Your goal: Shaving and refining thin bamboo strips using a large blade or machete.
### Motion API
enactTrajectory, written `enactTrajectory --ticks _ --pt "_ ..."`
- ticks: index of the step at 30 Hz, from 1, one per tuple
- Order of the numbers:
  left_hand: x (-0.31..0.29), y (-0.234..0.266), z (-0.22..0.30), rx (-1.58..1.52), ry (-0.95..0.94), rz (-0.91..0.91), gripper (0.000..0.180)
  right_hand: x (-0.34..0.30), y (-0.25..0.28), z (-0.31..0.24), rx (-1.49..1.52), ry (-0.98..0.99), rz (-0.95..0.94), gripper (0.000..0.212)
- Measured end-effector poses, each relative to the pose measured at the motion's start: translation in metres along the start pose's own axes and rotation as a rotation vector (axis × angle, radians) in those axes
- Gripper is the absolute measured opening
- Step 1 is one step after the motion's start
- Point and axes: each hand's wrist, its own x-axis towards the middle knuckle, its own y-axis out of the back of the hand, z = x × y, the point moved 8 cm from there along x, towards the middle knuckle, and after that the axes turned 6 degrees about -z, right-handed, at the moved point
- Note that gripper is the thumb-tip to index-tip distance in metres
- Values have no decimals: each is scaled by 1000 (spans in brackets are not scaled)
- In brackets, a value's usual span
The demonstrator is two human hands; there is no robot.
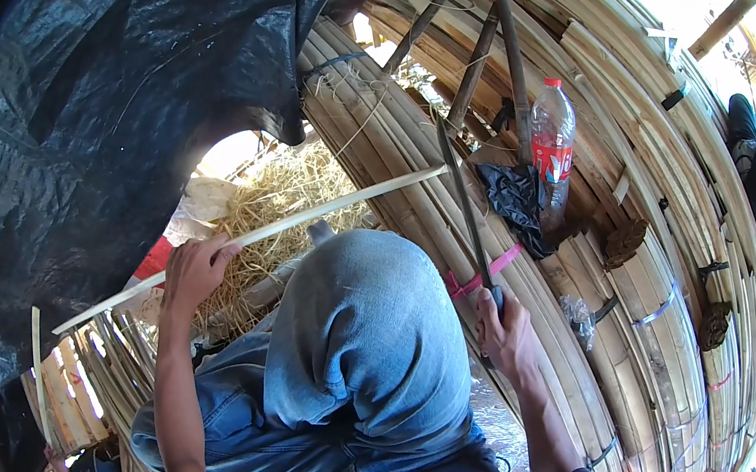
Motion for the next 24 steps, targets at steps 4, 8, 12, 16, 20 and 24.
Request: enactTrajectory --ticks 4,8,12,16,20,24 --pt "-3 0 7 5 -35 14 47 4 0 -6 11 18 23 48" --pt "-1 4 9 -2 -27 6 47 -5 6 -23 62 136 71 48" --pt "-3 5 9 -14 -72 54 46 -19 17 -51 141 362 155 45" --pt "-2 3 10 -20 -52 31 45 -8 10 -26 -235 236 222 46" --pt "-3 8 11 -26 -55 29 45 -1 9 -6 -48 7 46 52" --pt "-3 5 7 -36 -42 19 46 4 7 -6 -34 62 20 56"
